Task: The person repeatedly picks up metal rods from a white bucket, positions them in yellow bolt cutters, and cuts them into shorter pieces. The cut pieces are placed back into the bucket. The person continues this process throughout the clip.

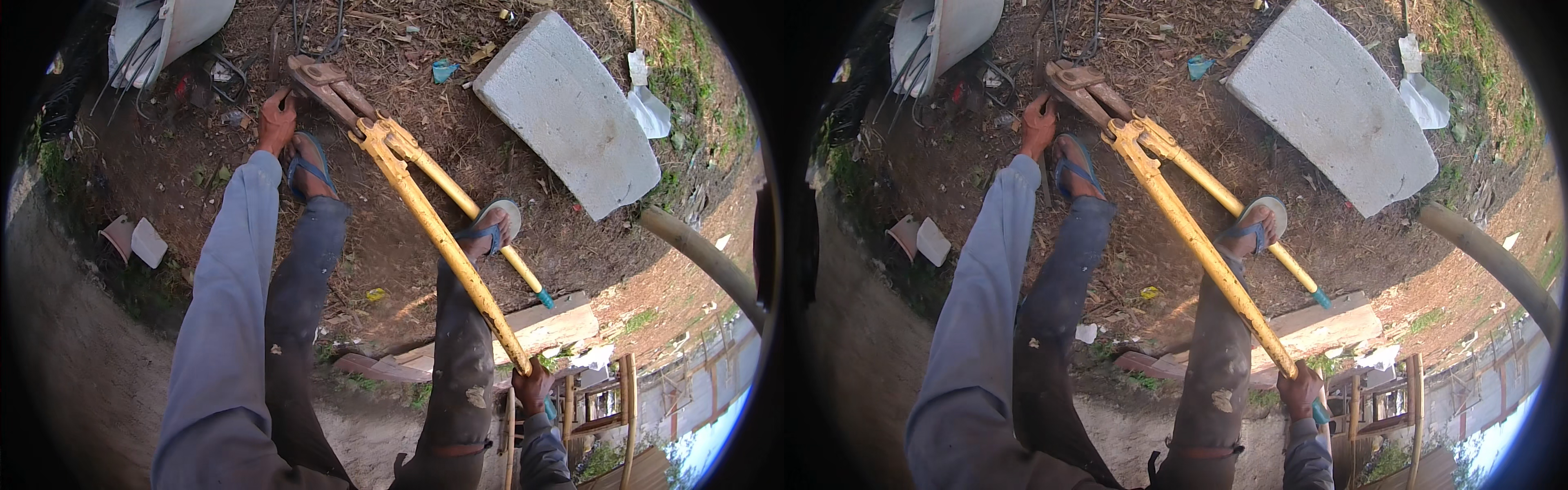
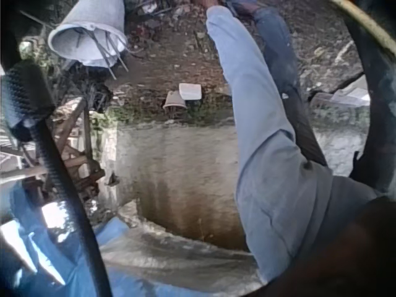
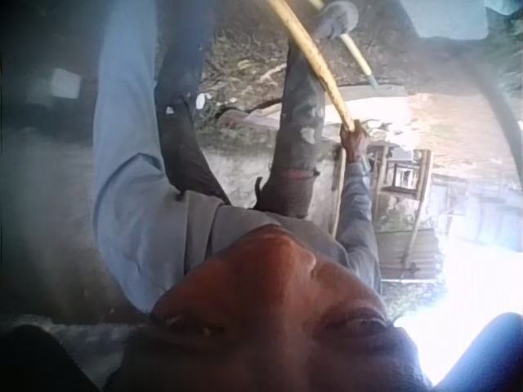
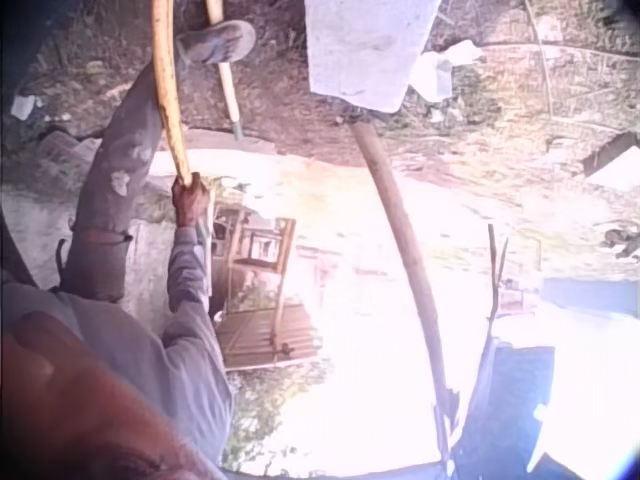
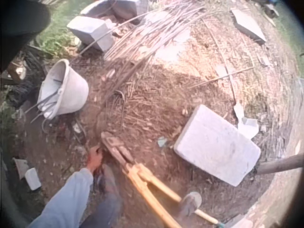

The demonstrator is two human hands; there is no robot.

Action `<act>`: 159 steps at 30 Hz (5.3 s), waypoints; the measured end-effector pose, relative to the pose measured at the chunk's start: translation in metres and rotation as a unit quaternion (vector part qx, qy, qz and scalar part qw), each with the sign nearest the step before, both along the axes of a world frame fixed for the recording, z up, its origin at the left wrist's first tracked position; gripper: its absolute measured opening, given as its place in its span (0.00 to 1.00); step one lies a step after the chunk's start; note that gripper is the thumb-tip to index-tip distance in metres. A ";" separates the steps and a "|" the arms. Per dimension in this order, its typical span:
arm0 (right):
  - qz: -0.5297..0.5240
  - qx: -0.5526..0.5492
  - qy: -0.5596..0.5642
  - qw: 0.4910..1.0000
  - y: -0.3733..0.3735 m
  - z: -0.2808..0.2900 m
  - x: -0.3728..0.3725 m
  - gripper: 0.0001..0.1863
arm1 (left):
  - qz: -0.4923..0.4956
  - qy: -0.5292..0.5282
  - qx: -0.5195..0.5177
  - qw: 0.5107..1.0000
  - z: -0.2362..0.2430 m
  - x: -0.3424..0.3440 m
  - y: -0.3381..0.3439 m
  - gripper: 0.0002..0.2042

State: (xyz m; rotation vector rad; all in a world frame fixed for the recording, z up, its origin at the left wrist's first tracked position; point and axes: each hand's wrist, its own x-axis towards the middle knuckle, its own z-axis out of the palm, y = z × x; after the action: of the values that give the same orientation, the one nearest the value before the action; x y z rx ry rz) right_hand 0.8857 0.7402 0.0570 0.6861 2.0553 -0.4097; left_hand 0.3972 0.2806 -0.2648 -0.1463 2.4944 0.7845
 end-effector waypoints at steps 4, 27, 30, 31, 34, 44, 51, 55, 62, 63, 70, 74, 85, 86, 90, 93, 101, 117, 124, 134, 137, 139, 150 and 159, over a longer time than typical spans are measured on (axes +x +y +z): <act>-0.004 -0.005 0.002 1.000 0.006 -0.025 0.001 0.12 | 0.004 -0.027 0.007 1.000 0.006 -0.001 0.011 0.17; 0.108 0.039 0.201 0.973 0.042 -0.176 0.007 0.49 | -0.087 0.123 -0.030 0.988 0.009 -0.009 -0.010 0.17; 0.066 0.040 0.083 0.994 0.049 -0.179 0.028 0.33 | -0.030 0.017 0.020 0.999 0.022 -0.001 0.001 0.17; 0.025 0.016 0.025 0.999 0.053 -0.185 0.026 0.29 | -0.021 0.001 0.020 1.000 0.026 -0.009 -0.001 0.17; -0.016 -0.003 0.068 0.998 0.067 -0.181 0.043 0.17 | -0.088 -0.005 -0.062 0.994 0.044 -0.018 0.026 0.17; -0.018 0.031 -0.018 0.999 0.102 -0.089 -0.052 0.12 | -0.121 -0.029 -0.119 0.985 0.058 -0.051 0.050 0.13; -0.008 0.090 -0.110 0.990 0.074 0.039 -0.125 0.11 | -0.332 -0.100 -0.246 0.905 0.158 -0.081 0.127 0.14; -0.021 0.092 -0.097 0.991 0.056 0.073 -0.131 0.13 | -0.282 -0.066 -0.168 0.942 0.139 -0.118 0.068 0.15; -0.010 0.097 -0.085 0.992 0.085 0.000 -0.101 0.15 | -0.207 -0.097 -0.102 0.968 0.056 -0.034 -0.022 0.13; -0.015 0.095 -0.082 0.992 0.090 -0.016 -0.101 0.15 | -0.202 -0.097 -0.096 0.970 0.049 -0.028 -0.024 0.13; -0.039 0.118 -0.128 0.984 0.096 -0.109 -0.137 0.25 | -0.218 -0.149 -0.143 0.954 0.021 -0.002 -0.027 0.15; -0.011 0.161 -0.146 0.976 0.109 -0.153 -0.157 0.26 | -0.227 -0.057 -0.104 0.967 0.034 0.002 -0.048 0.13; -0.020 0.048 0.069 0.996 0.100 -0.172 -0.209 0.22 | -0.013 -0.153 -0.124 0.980 0.085 0.031 -0.136 0.12; 0.016 0.093 0.116 0.989 0.076 -0.169 -0.216 0.19 | 0.023 -0.170 -0.127 0.977 0.085 0.038 -0.147 0.12; -0.179 -0.073 0.140 0.971 -0.036 -0.130 -0.273 0.19 | 0.116 -0.188 -0.143 0.965 0.067 0.031 -0.169 0.16; -0.207 -0.176 0.098 0.957 -0.137 -0.097 -0.316 0.18 | 0.132 -0.156 -0.107 0.973 0.037 0.040 -0.197 0.17; -0.247 -0.251 0.002 0.936 -0.274 -0.067 -0.303 0.16 | 0.132 -0.178 -0.141 0.965 0.025 0.034 -0.188 0.25; -0.385 -0.219 -0.055 0.895 -0.317 -0.052 -0.243 0.18 | -0.028 0.276 -0.099 0.956 0.161 -0.208 -0.124 0.11; -0.500 -0.234 -0.095 0.828 -0.349 -0.042 -0.247 0.18 | 0.016 -0.178 0.001 0.984 0.159 -0.284 -0.146 0.15; -0.393 -0.276 -0.031 0.877 -0.342 -0.065 -0.288 0.20 | 0.162 -0.255 0.416 0.858 0.217 -0.171 -0.153 0.15; -0.421 -0.339 0.090 0.837 -0.359 -0.070 -0.376 0.23 | 0.138 -0.286 0.410 0.855 0.225 -0.088 -0.120 0.13; -0.399 -0.352 0.185 0.826 -0.366 -0.080 -0.422 0.22 | 0.080 -0.294 0.369 0.878 0.225 -0.044 -0.087 0.11; -0.422 -0.295 0.149 0.844 -0.331 -0.162 -0.437 0.19 | 0.170 -0.020 -0.058 0.984 0.054 0.036 -0.147 0.09; -0.441 -0.409 0.036 0.798 -0.359 -0.171 -0.420 0.22 | 0.147 -0.110 -0.129 0.974 -0.031 0.063 -0.235 0.12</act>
State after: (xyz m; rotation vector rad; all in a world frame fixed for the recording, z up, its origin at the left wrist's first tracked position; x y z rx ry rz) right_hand 0.4653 0.3815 -0.1144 1.0206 1.2565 -1.7483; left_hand 0.4600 0.0451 -0.2960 -0.6708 2.3792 0.5178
